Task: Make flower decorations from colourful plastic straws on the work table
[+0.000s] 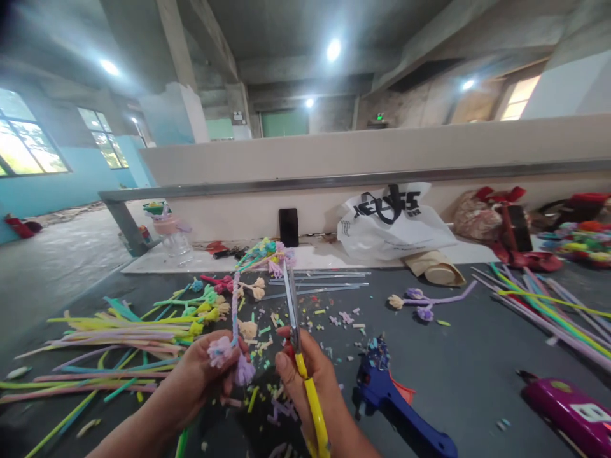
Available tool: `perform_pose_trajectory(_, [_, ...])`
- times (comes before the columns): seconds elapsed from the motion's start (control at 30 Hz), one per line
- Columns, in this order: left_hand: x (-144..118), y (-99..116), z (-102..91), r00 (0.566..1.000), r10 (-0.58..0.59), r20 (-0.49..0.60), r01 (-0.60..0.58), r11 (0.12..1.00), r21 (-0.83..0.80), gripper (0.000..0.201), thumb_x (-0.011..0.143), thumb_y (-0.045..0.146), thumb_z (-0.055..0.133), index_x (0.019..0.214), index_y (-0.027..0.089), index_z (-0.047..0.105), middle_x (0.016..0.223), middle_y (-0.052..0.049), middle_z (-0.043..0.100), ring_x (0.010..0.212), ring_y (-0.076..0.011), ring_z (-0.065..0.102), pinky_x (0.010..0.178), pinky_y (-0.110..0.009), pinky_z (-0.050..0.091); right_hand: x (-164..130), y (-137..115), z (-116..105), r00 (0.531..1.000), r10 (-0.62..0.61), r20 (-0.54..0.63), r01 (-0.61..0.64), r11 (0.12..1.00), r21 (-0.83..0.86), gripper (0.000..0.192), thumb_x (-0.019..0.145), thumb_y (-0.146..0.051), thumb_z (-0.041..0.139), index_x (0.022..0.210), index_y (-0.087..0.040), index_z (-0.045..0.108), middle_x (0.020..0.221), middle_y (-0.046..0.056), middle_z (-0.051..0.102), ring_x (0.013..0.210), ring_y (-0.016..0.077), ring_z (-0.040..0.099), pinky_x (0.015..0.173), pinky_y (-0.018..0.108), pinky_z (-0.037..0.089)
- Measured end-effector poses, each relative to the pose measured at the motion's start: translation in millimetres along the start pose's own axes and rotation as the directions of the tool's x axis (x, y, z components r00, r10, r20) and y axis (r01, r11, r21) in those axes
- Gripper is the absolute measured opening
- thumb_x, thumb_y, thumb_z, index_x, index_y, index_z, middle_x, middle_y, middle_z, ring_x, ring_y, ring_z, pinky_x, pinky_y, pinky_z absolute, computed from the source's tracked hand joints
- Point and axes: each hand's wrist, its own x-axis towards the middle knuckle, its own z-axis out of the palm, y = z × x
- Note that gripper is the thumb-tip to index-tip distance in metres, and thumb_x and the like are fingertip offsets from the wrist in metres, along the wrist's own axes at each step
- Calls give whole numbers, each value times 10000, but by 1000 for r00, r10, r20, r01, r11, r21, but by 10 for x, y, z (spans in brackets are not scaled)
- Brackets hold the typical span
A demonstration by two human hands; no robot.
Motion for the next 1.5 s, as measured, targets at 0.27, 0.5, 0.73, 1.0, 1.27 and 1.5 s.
perform_pose_trajectory(0.27, [64, -113, 52, 996, -22, -85, 41, 974, 225, 295, 639, 409, 624, 580, 162, 474, 369, 77, 428, 290, -57, 389, 314, -162, 318, 8, -37, 34, 996, 84, -30, -77, 982, 175, 371, 743, -431, 577, 1028, -219, 470, 552, -64, 457, 353, 42, 322, 332, 167, 252])
perform_pose_trajectory(0.5, [26, -68, 149, 997, -13, -70, 33, 953, 300, 280, 632, 414, 605, 585, 149, 526, 359, 62, 445, 283, -54, 384, 303, -150, 265, 27, -61, 36, 987, 144, -67, -117, 943, 312, 376, 752, -399, 583, 1062, -231, 453, 512, -75, 473, 335, 44, 345, 323, 158, 302])
perform_pose_trajectory(0.73, [85, 251, 75, 990, -70, -126, 68, 998, -16, 257, 648, 376, 649, 723, 155, 543, 416, 52, 496, 325, -64, 419, 321, -160, 351, 108, -8, 15, 969, 194, -153, -114, 901, 418, 424, 685, -405, 648, 1015, -229, 451, 450, -89, 470, 301, 40, 348, 309, 142, 297])
perform_pose_trajectory(1.0, [1365, 730, 2, 971, -40, -237, 20, 996, -88, 244, 834, 285, 483, 1016, 128, 528, 926, -48, 581, 724, -126, 573, 614, -289, 497, 251, 173, 363, 923, 329, -199, -181, 829, 528, 457, 632, -463, 645, 954, -227, 422, 463, -83, 506, 307, 56, 372, 297, 143, 285])
perform_pose_trajectory(1.27, [1359, 1074, 137, 986, 84, -146, -91, 995, -45, 217, 756, 178, 578, 969, 136, 570, 871, -48, 620, 543, -77, 547, 488, -205, 469, 291, 281, 334, 964, 259, -63, -170, 781, 601, 461, 681, -430, 607, 1023, -225, 376, 494, -69, 535, 324, 61, 378, 314, 157, 305])
perform_pose_trajectory(1.5, [466, 337, -295, 976, -171, -138, 191, 972, 140, 332, 574, 312, 719, 879, 232, 616, 763, 6, 667, 400, -78, 493, 337, -182, 389, 376, 404, 341, 915, 401, -45, -261, 674, 691, 379, 657, -390, 546, 965, -224, 399, 427, -65, 529, 282, 76, 377, 299, 163, 307])
